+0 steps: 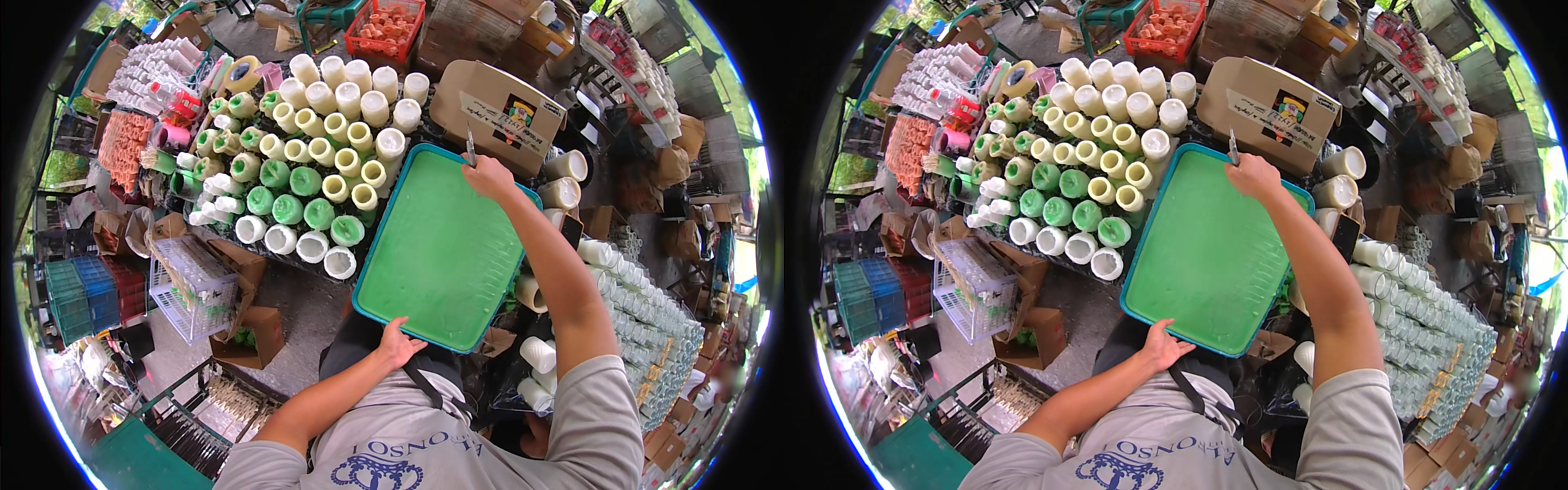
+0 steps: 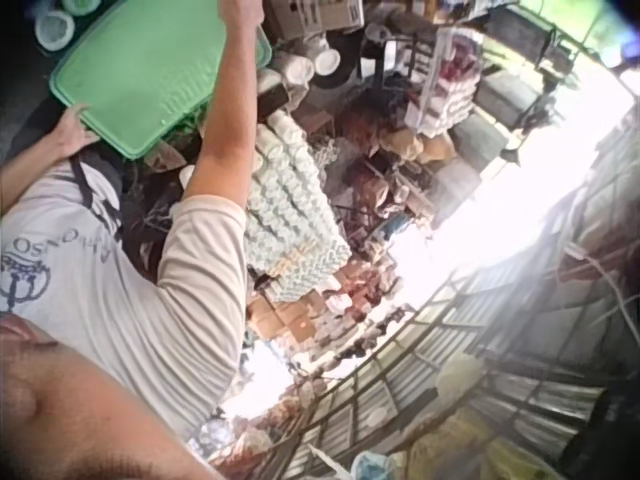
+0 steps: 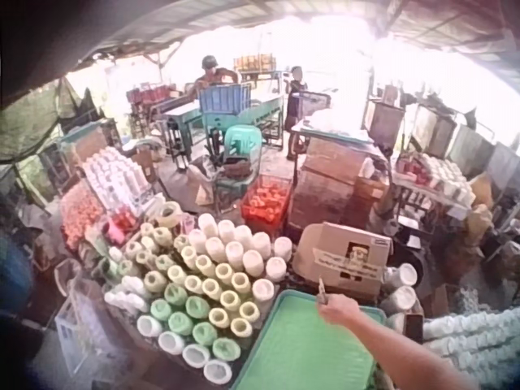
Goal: The person uses a knife to cut a green rectangular sheet on a tray. They repeatedly slice the sheet into strips and then lift the tray to inspect the cut pieces.
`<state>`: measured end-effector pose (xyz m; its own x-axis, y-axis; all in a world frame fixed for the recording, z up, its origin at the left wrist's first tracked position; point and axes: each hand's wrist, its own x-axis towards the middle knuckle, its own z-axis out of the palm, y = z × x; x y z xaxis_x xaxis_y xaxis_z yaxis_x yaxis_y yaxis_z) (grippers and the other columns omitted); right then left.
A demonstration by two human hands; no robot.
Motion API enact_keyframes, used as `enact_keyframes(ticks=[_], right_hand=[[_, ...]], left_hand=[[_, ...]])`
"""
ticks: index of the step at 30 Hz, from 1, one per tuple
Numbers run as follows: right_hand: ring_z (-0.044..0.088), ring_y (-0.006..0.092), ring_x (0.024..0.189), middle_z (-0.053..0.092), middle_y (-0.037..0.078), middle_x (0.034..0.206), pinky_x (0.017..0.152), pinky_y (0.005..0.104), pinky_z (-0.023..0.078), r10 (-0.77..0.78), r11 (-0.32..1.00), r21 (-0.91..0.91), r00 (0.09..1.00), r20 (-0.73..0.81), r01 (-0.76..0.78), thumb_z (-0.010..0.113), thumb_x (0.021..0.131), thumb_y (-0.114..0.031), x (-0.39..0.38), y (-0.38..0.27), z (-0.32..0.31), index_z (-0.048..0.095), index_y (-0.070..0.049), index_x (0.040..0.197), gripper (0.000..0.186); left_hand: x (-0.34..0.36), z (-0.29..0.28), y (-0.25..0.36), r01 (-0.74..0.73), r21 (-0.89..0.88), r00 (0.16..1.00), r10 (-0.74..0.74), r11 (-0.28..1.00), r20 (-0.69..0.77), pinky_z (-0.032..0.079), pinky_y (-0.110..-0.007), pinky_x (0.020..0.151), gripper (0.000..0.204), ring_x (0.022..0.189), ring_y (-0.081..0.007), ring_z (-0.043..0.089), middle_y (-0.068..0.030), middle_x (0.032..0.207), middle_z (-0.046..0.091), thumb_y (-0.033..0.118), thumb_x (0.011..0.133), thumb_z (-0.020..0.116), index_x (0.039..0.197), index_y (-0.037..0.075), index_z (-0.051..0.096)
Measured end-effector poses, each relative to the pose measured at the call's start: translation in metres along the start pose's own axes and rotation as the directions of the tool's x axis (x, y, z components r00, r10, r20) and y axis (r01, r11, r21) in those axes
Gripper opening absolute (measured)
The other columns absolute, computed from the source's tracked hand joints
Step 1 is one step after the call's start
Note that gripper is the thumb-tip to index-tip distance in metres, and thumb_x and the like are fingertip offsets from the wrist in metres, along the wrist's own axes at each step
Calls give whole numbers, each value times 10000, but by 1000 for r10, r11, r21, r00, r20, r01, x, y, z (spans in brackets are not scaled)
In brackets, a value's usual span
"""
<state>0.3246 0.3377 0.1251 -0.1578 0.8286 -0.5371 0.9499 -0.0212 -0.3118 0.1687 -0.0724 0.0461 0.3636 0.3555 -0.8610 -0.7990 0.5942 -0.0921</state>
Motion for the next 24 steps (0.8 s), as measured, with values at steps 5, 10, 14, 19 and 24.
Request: enact_keyframes(ticks=[5, 10, 14, 19, 24], right_hand=[[648, 348, 1202, 697, 133, 1255, 1021, 488, 533, -170, 982, -123, 952, -254, 142, 559, 945, -368, 16, 12, 26, 701, -186, 1353, 469], [643, 377, 1144, 686, 160, 1205, 967, 482, 539, -243, 954, 59, 871, -427, 295, 594, 931, -263, -30, 19, 35, 705, -122, 1266, 380], [658, 409, 1054, 683, 215, 1139, 931, 484, 531, -12, 879, 413, 877, -481, 239, 622, 910, -165, -105, 54, 68, 695, -52, 1251, 367], [695, 410, 797, 700, 202, 833, 773, 453, 547, 497, 666, 742, 790, -359, -82, 661, 924, -192, -211, 98, 158, 715, -5, 1127, 281], [730, 408, 781, 725, 228, 802, 757, 467, 556, 701, 526, 805, 676, -228, -275, 718, 945, -281, -275, 118, 224, 715, 24, 1064, 327]], left_hand=[[10, 23, 11, -115, 76, 993, 114, 991, 19, 222, -608, 1284, 914, 1512, -497, 368, -238, 1701, 217, 402, 992, 612, 1669, 50, 108], [42, 20, 32, 27, 187, 999, -34, 982, 38, 362, -558, 1232, 771, 1427, -474, 486, -257, 1623, 348, 413, 1065, 536, 1635, -1, 222], [54, 7, 33, 127, 357, 991, -107, 926, -78, 427, -535, 1182, 750, 1386, -442, 543, -288, 1543, 436, 465, 1082, 510, 1602, -42, 321], [7, 23, 31, -8, 695, 937, 249, 719, -246, 577, -439, 878, 571, 1066, -306, 668, -206, 1278, 551, 377, 1059, 568, 1454, 24, 353], [4, 5, 61, -142, 566, 830, 410, 812, -379, 590, -419, 705, 393, 891, -272, 703, -158, 1156, 567, 328, 1067, 577, 1282, 67, 377]])
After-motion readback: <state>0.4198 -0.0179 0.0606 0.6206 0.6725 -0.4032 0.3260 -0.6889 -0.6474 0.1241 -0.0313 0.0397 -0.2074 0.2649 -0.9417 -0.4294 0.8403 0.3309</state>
